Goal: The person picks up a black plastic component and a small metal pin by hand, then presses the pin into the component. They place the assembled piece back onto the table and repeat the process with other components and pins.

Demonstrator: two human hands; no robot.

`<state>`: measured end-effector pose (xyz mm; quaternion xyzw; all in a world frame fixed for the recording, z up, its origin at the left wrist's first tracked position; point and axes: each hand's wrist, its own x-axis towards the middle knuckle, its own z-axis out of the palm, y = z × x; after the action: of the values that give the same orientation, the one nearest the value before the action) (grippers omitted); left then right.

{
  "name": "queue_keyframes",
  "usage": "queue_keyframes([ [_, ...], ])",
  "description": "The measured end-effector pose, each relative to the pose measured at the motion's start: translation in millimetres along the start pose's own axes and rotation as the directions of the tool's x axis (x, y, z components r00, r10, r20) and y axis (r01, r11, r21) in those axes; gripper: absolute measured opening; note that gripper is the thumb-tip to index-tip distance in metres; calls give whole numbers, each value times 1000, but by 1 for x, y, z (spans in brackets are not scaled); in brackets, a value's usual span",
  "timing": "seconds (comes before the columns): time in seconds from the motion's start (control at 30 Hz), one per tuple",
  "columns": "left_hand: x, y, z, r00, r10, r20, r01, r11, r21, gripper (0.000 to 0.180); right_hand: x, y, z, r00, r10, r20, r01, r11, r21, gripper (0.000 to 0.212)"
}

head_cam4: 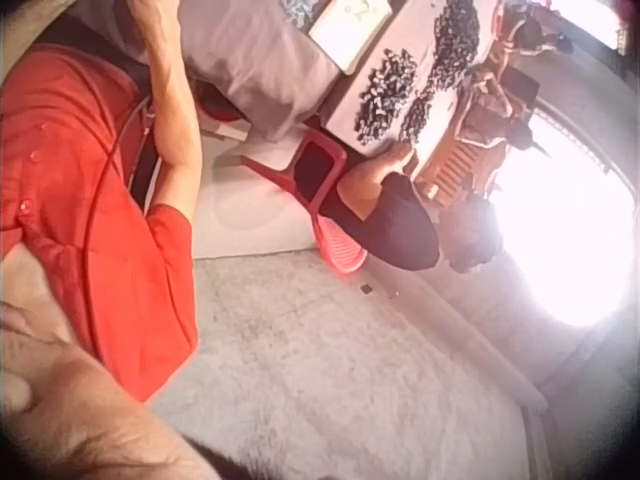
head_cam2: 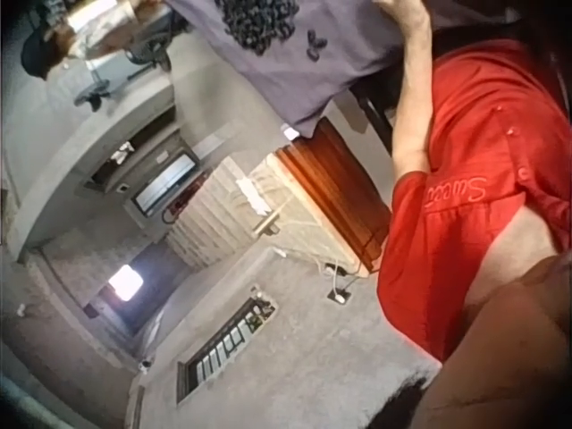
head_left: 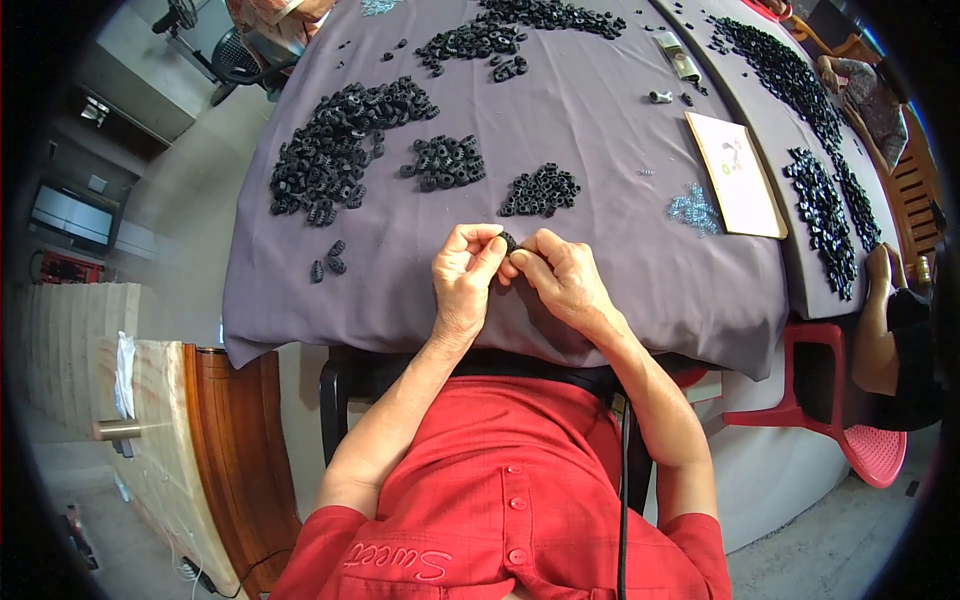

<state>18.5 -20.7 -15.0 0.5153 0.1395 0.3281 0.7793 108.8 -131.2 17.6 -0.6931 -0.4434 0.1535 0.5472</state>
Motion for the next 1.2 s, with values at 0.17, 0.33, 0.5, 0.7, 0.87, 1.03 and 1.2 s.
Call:
queue_keyframes([
  [0.17, 1, 10, 2, 995, -95, 6, 95, 994, -50, 23, -4, 8, -2, 996, 93, -10, -92, 995, 25, 21],
  [0.33, 0, 13, 1, 989, -123, 79, 124, 992, -9, 26, -1, 10, -3, 997, -66, 28, 62, 990, 130, 32],
  [0.5, 2, 22, 5, 933, -317, 168, 338, 934, -114, 30, 0, 17, -7, 996, -63, 70, 48, 979, 199, 36],
  [0.7, 4, 10, 6, 849, -400, 346, 522, 738, -427, 38, 0, 20, -6, 998, -48, 38, 27, 899, 437, 36],
  [0.87, 3, 0, 7, 848, -393, 355, 528, 669, -523, 41, -1, 16, -11, 999, -20, 47, 3, 943, 333, 34],
  [1.03, 0, 1, 5, 865, -386, 320, 500, 712, -493, 44, -3, 13, -1, 999, 31, 40, -47, 871, 489, 18],
  [1.2, -1, 3, 7, 874, -347, 341, 477, 749, -459, 35, -3, 8, -2, 999, 38, 36, -50, 910, 412, 26],
])
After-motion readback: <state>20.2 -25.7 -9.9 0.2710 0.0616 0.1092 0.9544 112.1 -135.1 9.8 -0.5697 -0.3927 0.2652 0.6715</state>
